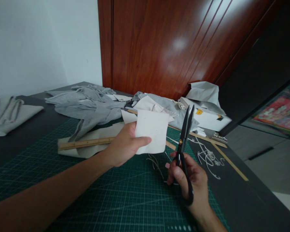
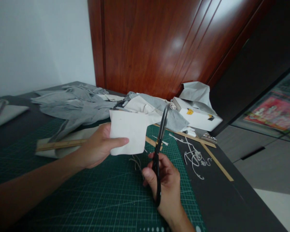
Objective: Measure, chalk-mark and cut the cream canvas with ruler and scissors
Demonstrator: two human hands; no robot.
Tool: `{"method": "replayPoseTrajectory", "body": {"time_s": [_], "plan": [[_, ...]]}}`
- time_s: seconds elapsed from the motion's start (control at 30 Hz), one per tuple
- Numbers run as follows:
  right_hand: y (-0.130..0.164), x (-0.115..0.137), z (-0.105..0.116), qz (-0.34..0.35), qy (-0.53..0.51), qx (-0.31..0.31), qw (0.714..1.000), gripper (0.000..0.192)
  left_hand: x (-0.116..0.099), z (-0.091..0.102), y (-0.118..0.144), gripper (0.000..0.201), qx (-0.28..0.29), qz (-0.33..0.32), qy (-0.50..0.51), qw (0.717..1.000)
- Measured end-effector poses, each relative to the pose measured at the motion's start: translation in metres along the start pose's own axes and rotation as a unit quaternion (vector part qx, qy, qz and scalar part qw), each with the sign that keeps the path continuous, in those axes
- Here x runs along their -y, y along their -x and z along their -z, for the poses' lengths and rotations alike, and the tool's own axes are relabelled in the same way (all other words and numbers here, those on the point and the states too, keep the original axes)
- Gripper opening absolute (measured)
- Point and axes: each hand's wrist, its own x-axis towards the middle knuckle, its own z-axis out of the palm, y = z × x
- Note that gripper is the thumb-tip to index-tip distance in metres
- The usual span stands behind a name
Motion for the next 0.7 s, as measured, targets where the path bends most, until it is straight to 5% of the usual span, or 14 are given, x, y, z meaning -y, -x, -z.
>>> {"method": "replayPoseTrajectory", "body": {"time_s": [0.47,0.7], "plan": [[-0.006,0.017,-0.007,-0.095,0.054,0.061,0.992,0.046,0.007,0.004,-0.008,0.057,-0.056,0.068,0.028,0.996],[-0.001,0.020,0.015,-0.128,0.151,0.095,0.976,0.039,0.012,0.002,-0.010,0.055,-0.034,0.092,0.023,0.995]]}}
